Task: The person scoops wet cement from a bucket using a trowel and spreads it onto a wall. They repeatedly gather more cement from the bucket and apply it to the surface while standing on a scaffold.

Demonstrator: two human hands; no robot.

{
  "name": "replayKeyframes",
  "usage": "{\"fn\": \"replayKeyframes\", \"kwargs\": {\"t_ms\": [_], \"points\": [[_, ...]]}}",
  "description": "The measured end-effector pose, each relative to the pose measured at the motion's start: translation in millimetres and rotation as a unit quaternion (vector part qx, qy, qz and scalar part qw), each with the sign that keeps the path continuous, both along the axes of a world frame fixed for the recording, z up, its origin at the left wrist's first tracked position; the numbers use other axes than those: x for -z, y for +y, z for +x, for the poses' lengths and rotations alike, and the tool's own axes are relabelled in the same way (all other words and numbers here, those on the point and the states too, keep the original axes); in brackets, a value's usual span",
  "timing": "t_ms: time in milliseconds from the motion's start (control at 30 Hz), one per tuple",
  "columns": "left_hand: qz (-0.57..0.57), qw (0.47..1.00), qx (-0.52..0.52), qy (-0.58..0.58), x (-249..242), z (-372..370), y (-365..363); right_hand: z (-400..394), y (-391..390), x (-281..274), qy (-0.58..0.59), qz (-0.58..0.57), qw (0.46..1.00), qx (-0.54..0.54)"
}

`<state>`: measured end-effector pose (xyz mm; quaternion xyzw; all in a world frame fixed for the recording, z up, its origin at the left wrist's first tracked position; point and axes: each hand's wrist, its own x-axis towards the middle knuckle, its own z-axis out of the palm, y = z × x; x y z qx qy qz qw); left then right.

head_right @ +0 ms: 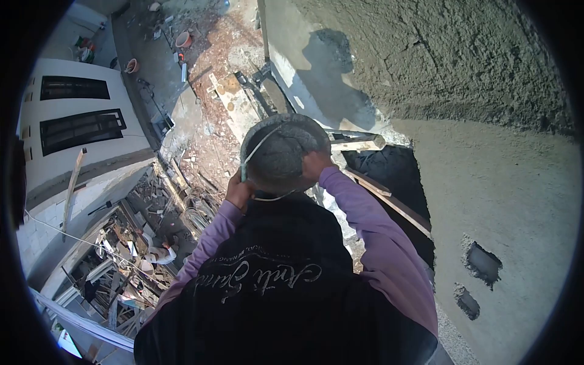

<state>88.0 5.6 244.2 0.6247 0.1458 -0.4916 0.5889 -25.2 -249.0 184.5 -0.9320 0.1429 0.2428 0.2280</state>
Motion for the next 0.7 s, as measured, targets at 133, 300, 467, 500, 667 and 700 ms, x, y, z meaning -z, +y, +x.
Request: {"fn": "replayKeyframes", "kwargs": {"t_ms": [133,300,467,500,667,700], "points": [[0.029,0.999,-0.014,0.01,3,11,0,8,45,-18,0.027,0.091,0.993,0.073],[0.035,0.998,-0.048,0.008,-3,19,7,-18,35,-33,-0.092,0.205,0.969,0.102],[0.032,0.996,-0.079,0.02,6,28,12,-17,34,-19,-0.163,0.161,0.964,0.134],[0.034,0.994,-0.095,0.03,6,30,14,-14,34,-24,-0.175,0.151,0.963,0.136],[0.059,0.985,-0.149,0.058,2,38,26,8,8,-55,-0.218,0.092,0.968,0.086],[0.063,0.985,-0.148,0.062,2,36,30,14,2,-73,-0.208,0.096,0.97,0.079]]}}
